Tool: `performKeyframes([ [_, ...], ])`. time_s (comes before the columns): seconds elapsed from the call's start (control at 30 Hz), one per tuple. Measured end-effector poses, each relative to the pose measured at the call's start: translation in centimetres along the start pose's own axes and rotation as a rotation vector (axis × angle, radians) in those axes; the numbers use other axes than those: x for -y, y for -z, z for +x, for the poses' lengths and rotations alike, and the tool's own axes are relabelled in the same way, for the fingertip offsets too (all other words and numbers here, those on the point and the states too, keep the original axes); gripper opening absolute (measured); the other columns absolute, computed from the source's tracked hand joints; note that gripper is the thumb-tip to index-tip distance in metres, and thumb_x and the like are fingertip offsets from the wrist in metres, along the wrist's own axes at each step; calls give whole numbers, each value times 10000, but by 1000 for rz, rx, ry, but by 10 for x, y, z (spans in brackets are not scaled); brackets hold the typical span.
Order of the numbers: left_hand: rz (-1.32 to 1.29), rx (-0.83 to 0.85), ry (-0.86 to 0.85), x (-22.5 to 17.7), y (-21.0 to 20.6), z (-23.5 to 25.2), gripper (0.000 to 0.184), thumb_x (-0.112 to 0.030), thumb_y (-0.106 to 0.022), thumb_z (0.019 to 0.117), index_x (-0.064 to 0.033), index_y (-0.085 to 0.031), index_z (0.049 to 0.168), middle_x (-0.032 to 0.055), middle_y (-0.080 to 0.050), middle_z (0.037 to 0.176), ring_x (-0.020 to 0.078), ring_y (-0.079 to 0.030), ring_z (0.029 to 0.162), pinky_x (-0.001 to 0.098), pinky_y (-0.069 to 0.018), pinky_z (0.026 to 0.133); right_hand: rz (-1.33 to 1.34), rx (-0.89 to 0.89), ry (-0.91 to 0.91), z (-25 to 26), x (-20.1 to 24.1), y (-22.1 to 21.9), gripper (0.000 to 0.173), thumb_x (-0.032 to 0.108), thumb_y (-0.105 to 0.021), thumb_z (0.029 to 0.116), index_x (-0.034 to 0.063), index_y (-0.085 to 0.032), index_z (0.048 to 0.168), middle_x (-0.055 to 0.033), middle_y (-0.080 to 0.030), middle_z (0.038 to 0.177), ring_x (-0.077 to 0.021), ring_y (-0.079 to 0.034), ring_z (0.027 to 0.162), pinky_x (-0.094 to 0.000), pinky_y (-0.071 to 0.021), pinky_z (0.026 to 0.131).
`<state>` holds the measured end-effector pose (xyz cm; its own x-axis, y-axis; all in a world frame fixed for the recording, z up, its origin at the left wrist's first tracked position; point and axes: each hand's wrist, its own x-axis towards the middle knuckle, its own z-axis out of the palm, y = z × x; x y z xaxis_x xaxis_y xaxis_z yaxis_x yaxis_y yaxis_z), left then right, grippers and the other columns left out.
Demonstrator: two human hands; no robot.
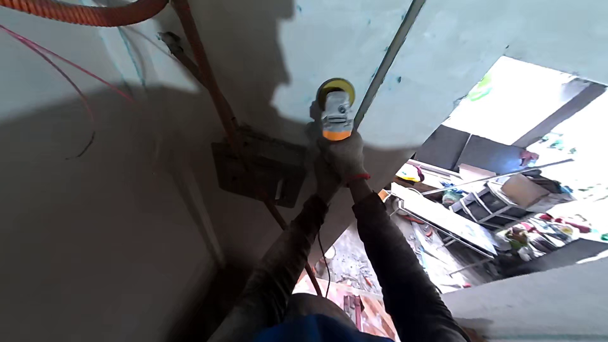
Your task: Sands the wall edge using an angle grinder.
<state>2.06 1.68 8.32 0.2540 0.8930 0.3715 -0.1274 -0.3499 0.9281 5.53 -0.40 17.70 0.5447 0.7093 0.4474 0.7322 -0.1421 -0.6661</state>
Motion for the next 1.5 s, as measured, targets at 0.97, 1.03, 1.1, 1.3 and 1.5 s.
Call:
performKeyframes([
  [0.97, 40, -77, -221, -6, 19, -38, 530, -155, -718, 835, 95, -586, 1282, 166, -709, 1066, 185, -690, 987, 375, -575, 905, 310, -144, 43, -36, -2, 8, 582, 349, -934, 668, 70, -674, 1108, -47, -734, 922, -156, -725, 848, -417, -636, 777],
  [1.03, 66, -15, -227, -2, 14, -49, 489, -179, -729, 850, 83, -622, 1250, 150, -726, 1044, 188, -707, 972, 390, -590, 891, 438, -245, 94, -55, -23, 12, 616, 244, -937, 672, 2, -647, 1159, -62, -737, 986, -138, -727, 904, -367, -641, 830],
  [1.1, 140, 55, -198, -3, 8, -60, 483, -190, -747, 840, 67, -644, 1236, 158, -733, 1038, 227, -712, 971, 429, -586, 881, 518, -335, 79, -70, -40, 18, 681, 177, -945, 633, -10, -612, 1197, -73, -733, 1023, -150, -728, 940, -370, -645, 842],
  [1.3, 250, 284, -173, 3, -12, -82, 574, -229, -793, 789, 5, -621, 1284, 144, -706, 1151, 251, -688, 1053, 463, -568, 938, 638, -391, 52, -96, -77, 39, 671, 131, -923, 661, 4, -587, 1227, -102, -730, 1050, -234, -736, 959, -452, -652, 829],
  [1.5, 71, 654, -113, -2, 19, -79, 748, -355, -891, 754, -25, -589, 1354, 137, -661, 1274, 204, -639, 1172, 393, -524, 1042, 725, -393, 30, -111, -96, 53, 627, 117, -913, 678, 0, -598, 1207, -133, -732, 1029, -280, -737, 931, -485, -648, 814],
])
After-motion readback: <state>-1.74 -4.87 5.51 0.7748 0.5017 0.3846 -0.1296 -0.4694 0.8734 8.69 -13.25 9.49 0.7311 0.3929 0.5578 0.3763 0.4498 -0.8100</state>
